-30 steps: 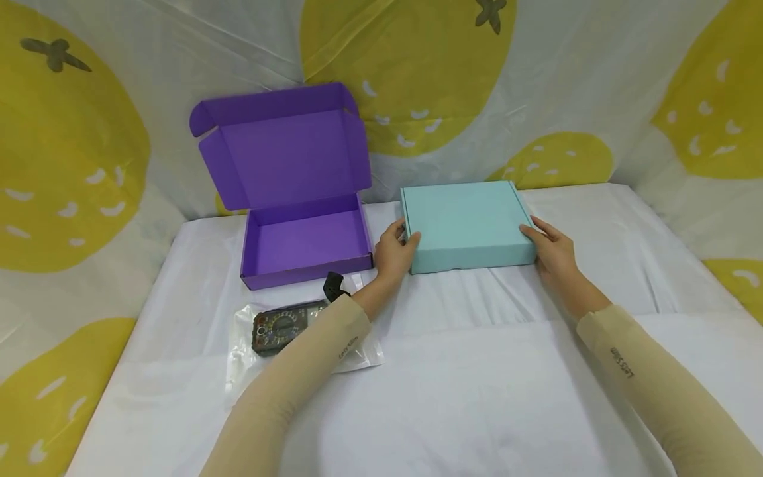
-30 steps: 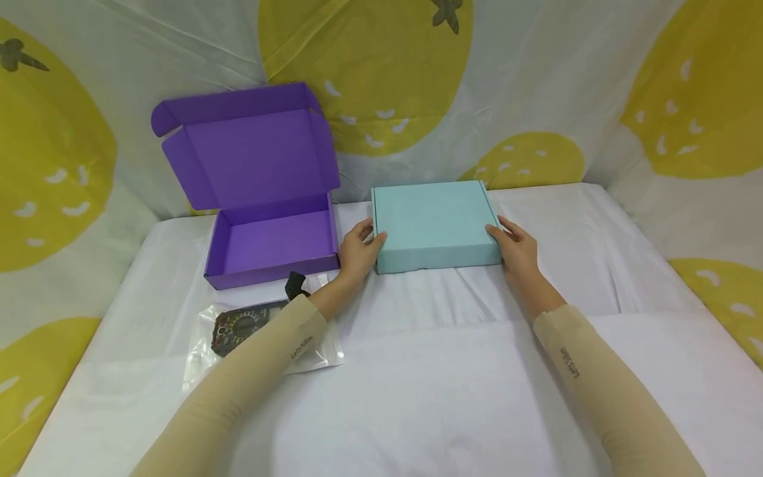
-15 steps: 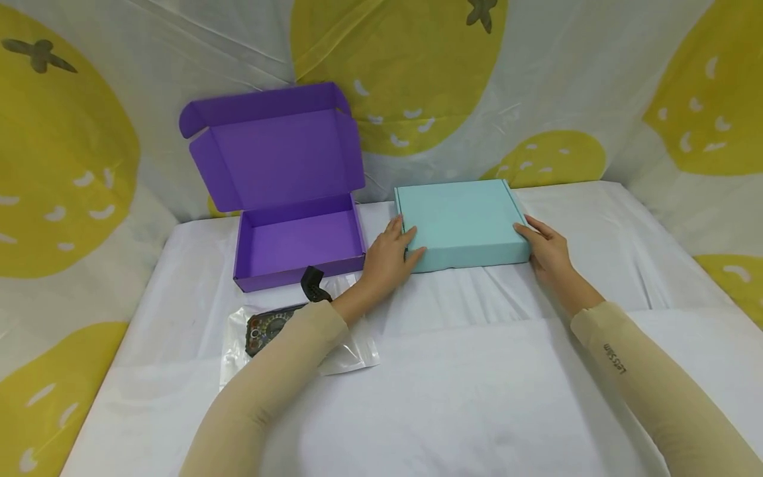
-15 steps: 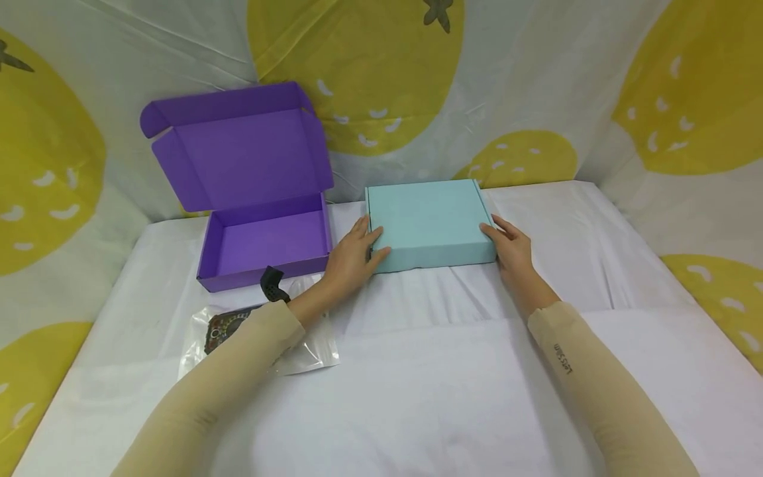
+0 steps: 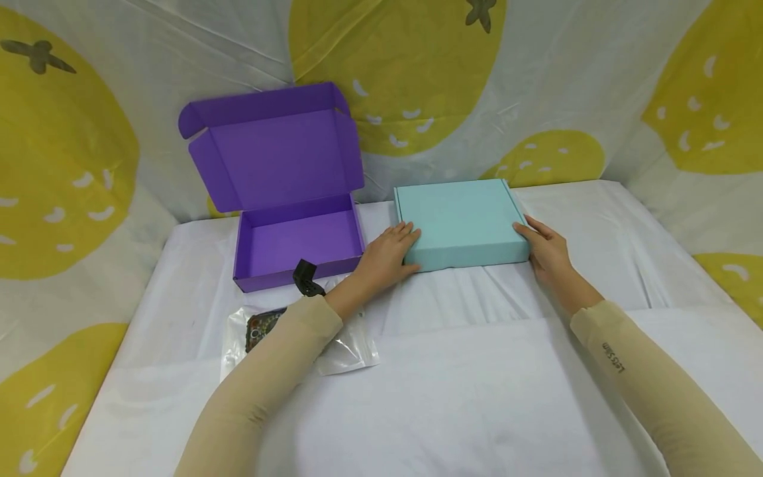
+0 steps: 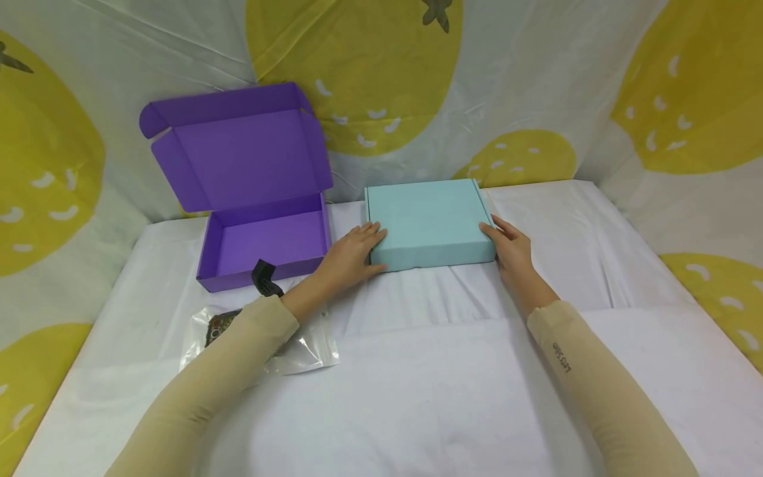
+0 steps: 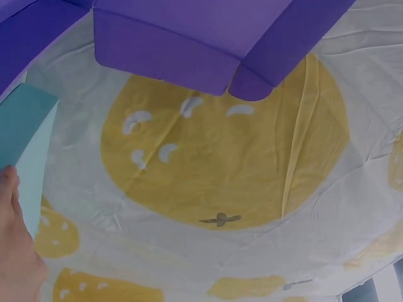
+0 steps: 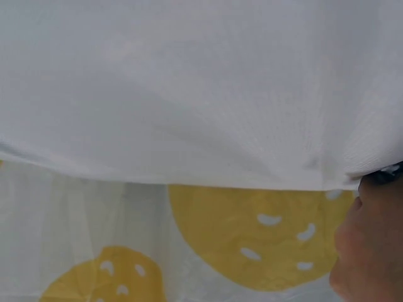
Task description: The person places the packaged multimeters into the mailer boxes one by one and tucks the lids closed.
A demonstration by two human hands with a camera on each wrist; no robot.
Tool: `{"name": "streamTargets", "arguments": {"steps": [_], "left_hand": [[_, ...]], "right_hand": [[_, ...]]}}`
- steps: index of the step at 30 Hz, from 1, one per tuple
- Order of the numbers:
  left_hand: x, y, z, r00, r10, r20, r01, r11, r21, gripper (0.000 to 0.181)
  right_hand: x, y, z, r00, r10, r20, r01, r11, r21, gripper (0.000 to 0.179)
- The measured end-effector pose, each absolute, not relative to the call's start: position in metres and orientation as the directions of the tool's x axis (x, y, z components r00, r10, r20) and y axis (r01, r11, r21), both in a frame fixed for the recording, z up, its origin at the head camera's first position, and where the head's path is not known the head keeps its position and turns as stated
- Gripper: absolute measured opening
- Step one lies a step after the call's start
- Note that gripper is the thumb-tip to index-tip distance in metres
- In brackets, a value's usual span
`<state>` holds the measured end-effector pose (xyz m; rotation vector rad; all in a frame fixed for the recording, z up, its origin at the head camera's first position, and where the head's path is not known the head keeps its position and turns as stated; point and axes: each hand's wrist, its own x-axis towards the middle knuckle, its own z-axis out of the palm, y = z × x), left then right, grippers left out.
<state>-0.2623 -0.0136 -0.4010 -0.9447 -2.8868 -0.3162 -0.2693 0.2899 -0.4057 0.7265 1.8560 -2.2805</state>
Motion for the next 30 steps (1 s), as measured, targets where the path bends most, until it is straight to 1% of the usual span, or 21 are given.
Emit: {"name": "streamTargets", "arguments": {"steps": [8,12,17,22,27,30], "left_hand": [[-0.2683,-0.0095,-0.3942,-0.824,0.558,0.103,0.567,0.813,0.130,0.068],[-0.2707,-0.0071,-0.3912,-0.825,0.553,0.112,0.565,0.813,0.143,0.066],[-0.2713,-0.0067,-0.3920,-0.819,0.554,0.149,0.573,0.803,0.164,0.064],[-0.2718,-0.0062,-0.3942,-0.828,0.531,0.178,0.558,0.812,0.174,0.065],[-0.2717,-0.0054,-0.3968,-0.841,0.495,0.219,0.536,0.816,0.215,0.062],[-0.2695,-0.0050,-0.3977,-0.835,0.496,0.238,0.541,0.818,0.196,0.060]], "right_hand": [[-0.2706,0.2893,-0.4056,-0.879,0.212,-0.427,0.389,-0.199,-0.899,0.079],[-0.2708,0.2903,-0.4047,-0.883,0.218,-0.416,0.379,-0.194,-0.905,0.079],[-0.2695,0.2920,-0.4032,-0.882,0.202,-0.426,0.376,-0.246,-0.893,0.080],[-0.2686,0.2922,-0.4032,-0.884,0.194,-0.426,0.376,-0.247,-0.893,0.080],[-0.2695,0.2912,-0.4031,-0.882,0.206,-0.424,0.375,-0.239,-0.896,0.080],[-0.2710,0.2914,-0.4042,-0.886,0.213,-0.412,0.364,-0.231,-0.903,0.079]]}}
